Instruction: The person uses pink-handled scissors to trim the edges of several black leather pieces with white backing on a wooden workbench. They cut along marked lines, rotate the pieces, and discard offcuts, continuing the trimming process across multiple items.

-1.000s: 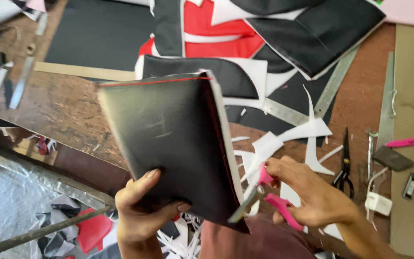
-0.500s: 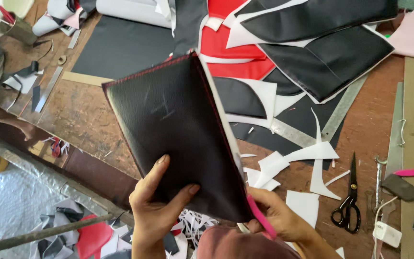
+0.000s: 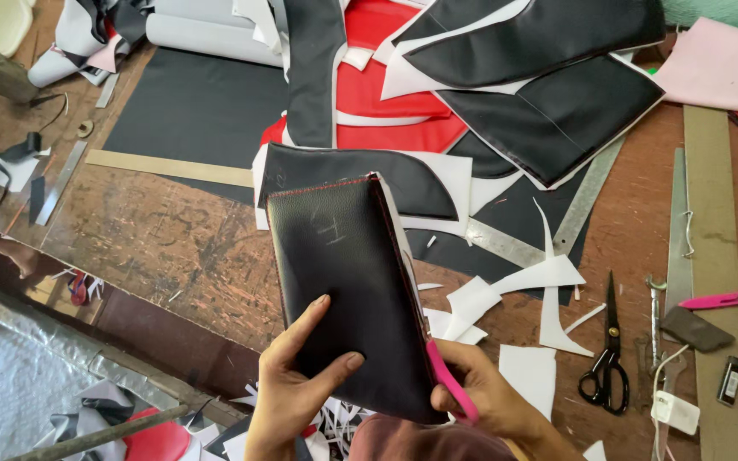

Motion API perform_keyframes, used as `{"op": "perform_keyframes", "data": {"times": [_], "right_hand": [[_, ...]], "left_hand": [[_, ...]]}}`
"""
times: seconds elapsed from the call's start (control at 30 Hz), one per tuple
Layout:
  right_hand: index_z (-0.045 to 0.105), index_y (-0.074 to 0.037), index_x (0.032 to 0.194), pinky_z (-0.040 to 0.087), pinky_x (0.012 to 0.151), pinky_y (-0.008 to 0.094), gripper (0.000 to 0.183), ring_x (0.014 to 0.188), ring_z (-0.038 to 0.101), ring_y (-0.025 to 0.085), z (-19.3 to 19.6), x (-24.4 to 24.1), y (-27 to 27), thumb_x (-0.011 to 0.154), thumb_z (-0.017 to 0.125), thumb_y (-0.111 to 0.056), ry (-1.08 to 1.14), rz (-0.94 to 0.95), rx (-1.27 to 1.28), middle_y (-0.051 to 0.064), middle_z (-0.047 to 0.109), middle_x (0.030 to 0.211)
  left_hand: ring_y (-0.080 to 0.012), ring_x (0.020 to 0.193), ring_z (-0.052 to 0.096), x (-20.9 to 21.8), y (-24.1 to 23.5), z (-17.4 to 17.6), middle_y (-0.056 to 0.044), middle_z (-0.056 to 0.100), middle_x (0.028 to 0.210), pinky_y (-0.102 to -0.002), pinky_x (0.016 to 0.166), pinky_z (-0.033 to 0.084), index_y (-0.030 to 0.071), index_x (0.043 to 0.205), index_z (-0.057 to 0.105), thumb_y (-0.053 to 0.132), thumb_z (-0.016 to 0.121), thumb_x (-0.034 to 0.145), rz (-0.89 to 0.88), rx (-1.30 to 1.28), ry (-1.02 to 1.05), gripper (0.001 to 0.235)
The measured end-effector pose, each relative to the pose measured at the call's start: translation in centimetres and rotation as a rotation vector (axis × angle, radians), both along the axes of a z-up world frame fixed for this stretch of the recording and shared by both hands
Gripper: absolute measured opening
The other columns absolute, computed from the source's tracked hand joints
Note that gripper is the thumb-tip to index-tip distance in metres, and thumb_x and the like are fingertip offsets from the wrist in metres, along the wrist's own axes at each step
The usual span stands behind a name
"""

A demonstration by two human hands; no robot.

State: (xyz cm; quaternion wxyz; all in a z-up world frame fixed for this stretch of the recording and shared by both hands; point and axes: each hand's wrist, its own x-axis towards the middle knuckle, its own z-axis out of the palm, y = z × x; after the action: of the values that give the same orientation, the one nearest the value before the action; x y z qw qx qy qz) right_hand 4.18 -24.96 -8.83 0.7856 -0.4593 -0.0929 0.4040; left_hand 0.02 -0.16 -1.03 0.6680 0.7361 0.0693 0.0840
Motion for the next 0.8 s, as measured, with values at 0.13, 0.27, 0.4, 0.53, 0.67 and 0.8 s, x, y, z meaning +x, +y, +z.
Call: {"op": "perform_keyframes", "data": {"times": [0.13, 0.27, 0.4, 0.53, 0.67, 0.8], "right_hand": [[0.060, 0.006, 0.140, 0.035, 0.055, 0.021, 0.083, 0.065, 0.047, 0.003, 0.3, 0.0, 0.1, 0.082, 0.085, -0.050, -0.059, -0.006, 0.074, -0.004, 0.056, 0.081], [0.061, 0.000, 0.136, 0.030, 0.047, 0.018, 0.085, 0.054, 0.042, 0.002, -0.2, -0.1, 0.0, 0.079, 0.079, -0.059, -0.094, -0.040, 0.040, -0.008, 0.048, 0.066], [0.062, 0.003, 0.131, 0.036, 0.053, 0.020, 0.082, 0.063, 0.046, 0.003, -0.9, 0.1, 0.1, 0.081, 0.080, -0.059, -0.112, -0.098, -0.019, -0.006, 0.052, 0.076], [0.061, 0.007, 0.129, 0.040, 0.056, 0.023, 0.076, 0.065, 0.049, 0.006, -1.7, -0.9, -0.3, 0.084, 0.083, -0.050, -0.013, -0.088, -0.038, -0.002, 0.057, 0.080], [0.061, 0.003, 0.140, 0.034, 0.055, 0.016, 0.074, 0.066, 0.044, 0.000, -1.7, -0.8, -0.6, 0.090, 0.075, -0.048, -0.095, -0.140, 0.100, -0.007, 0.058, 0.087], [0.054, -0.001, 0.141, 0.039, 0.057, 0.019, 0.071, 0.067, 0.047, 0.002, -1.9, -0.8, -0.4, 0.087, 0.078, -0.041, -0.028, -0.217, 0.099, -0.004, 0.062, 0.097]], "left_hand": [[-0.0172, 0.114, 0.069, 0.0, 0.2, -0.6, -0.014, 0.072, 0.127, -0.031, 0.097, 0.056, -0.003, 0.141, 0.057, -0.008, 0.085, 0.071, -0.002, -0.038, 0.053, 0.075], [-0.0164, 0.116, 0.066, -0.7, -0.1, -1.2, -0.015, 0.071, 0.129, -0.030, 0.100, 0.054, -0.003, 0.142, 0.058, -0.008, 0.086, 0.072, -0.044, 0.022, 0.063, 0.075], [-0.0156, 0.122, 0.064, -0.5, -0.3, -1.0, -0.013, 0.068, 0.136, -0.030, 0.103, 0.051, -0.002, 0.141, 0.058, -0.007, 0.084, 0.074, -0.084, 0.015, 0.077, 0.072], [-0.0151, 0.121, 0.065, -1.3, -0.2, -1.1, -0.013, 0.071, 0.134, -0.029, 0.103, 0.050, -0.001, 0.140, 0.060, -0.005, 0.086, 0.074, -0.129, 0.174, 0.062, 0.071], [-0.0145, 0.112, 0.069, -1.6, -0.3, -1.4, -0.013, 0.075, 0.126, -0.029, 0.098, 0.054, 0.002, 0.140, 0.062, -0.001, 0.085, 0.074, -0.179, 0.084, 0.208, 0.070], [-0.0154, 0.115, 0.068, -2.3, -0.7, -1.9, -0.013, 0.074, 0.128, -0.030, 0.100, 0.052, 0.002, 0.139, 0.062, -0.001, 0.086, 0.073, -0.206, 0.149, 0.197, 0.071]]}}
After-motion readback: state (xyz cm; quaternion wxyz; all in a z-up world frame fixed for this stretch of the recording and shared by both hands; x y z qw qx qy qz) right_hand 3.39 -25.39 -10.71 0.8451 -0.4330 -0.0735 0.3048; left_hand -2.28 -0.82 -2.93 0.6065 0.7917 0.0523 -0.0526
